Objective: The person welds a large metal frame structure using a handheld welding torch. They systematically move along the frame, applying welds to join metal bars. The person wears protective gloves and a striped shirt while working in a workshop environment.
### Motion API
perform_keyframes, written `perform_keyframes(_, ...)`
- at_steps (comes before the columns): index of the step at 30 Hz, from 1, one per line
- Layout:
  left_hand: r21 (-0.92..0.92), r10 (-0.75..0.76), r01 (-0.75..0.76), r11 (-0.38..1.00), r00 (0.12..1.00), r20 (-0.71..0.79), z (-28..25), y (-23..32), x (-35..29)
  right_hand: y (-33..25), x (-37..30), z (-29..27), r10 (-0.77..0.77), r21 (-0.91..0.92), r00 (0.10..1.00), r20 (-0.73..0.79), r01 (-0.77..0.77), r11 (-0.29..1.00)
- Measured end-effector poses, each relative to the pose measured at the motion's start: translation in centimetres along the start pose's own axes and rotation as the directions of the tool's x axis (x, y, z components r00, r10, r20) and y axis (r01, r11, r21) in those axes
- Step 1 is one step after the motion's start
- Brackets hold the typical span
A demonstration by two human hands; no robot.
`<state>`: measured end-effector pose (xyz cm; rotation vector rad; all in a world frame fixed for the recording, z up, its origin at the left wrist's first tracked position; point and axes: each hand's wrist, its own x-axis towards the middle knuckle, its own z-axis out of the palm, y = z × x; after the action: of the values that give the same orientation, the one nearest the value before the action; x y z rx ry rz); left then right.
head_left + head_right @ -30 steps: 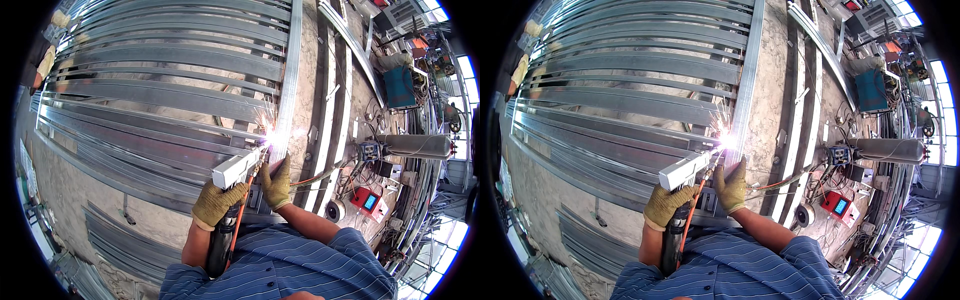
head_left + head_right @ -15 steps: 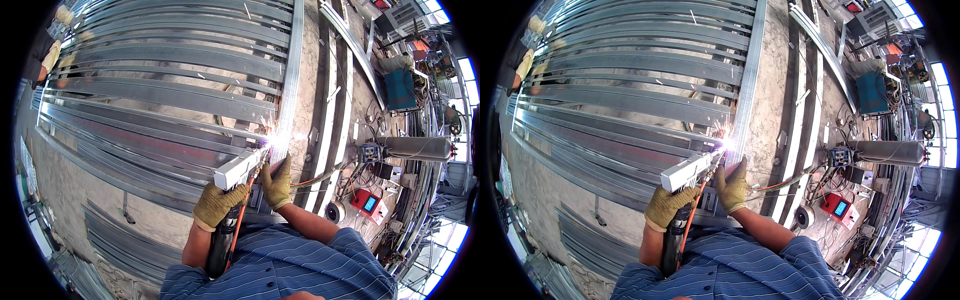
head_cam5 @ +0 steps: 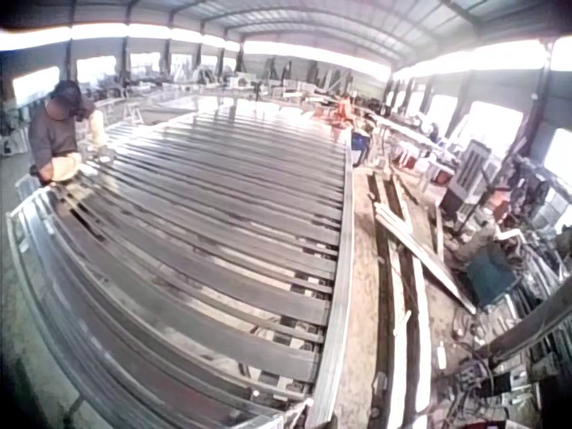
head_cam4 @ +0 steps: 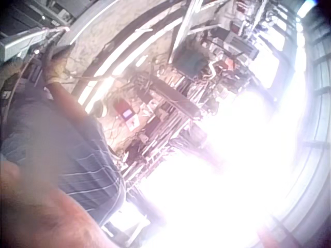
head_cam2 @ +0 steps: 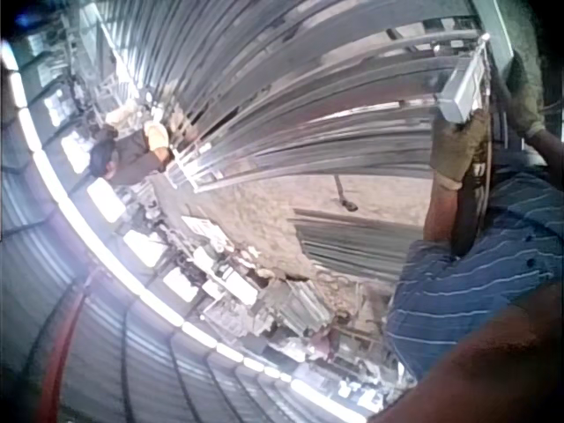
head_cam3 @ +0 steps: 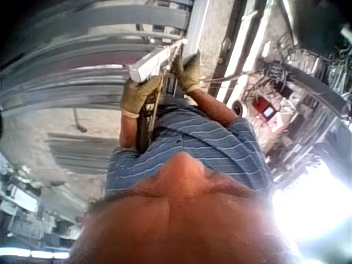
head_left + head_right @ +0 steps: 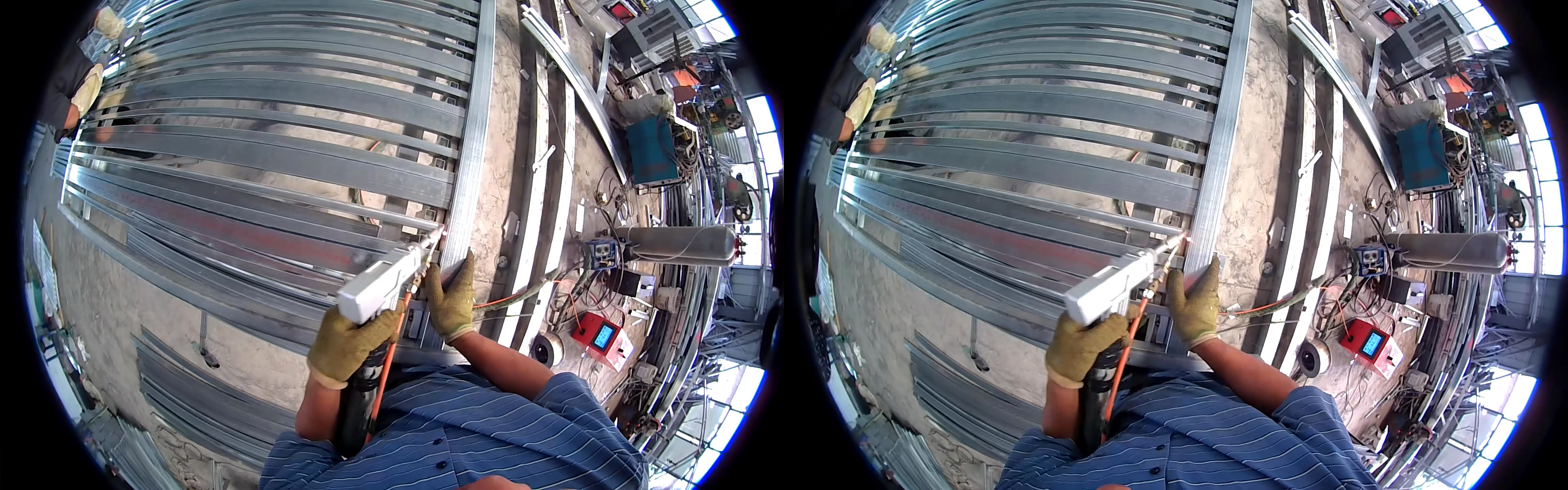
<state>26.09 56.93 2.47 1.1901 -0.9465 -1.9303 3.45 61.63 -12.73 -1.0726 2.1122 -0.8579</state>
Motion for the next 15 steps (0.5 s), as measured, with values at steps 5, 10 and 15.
perform_keyframes(5,-0.095,0.046,-0.056,0.994,0.994,-0.100,-2.1,1.6,-2.1,-1.7,-0.3,-0.6,0.053,0.082,0.998,0.041,-0.056,0.995)
perform_keyframes(10,-0.093,-0.017,0.003,0.996,0.989,-0.145,-3.6,0.6,-3.0,-0.2,-0.4,-0.9,-0.090,-0.166,0.994,0.054,0.098,0.981)
perform_keyframes(15,-0.129,-0.033,0.012,0.992,0.986,-0.166,-4.1,0.3,-3.7,-0.7,-0.4,-1.6,-0.087,-0.254,0.991,0.106,0.112,0.961)
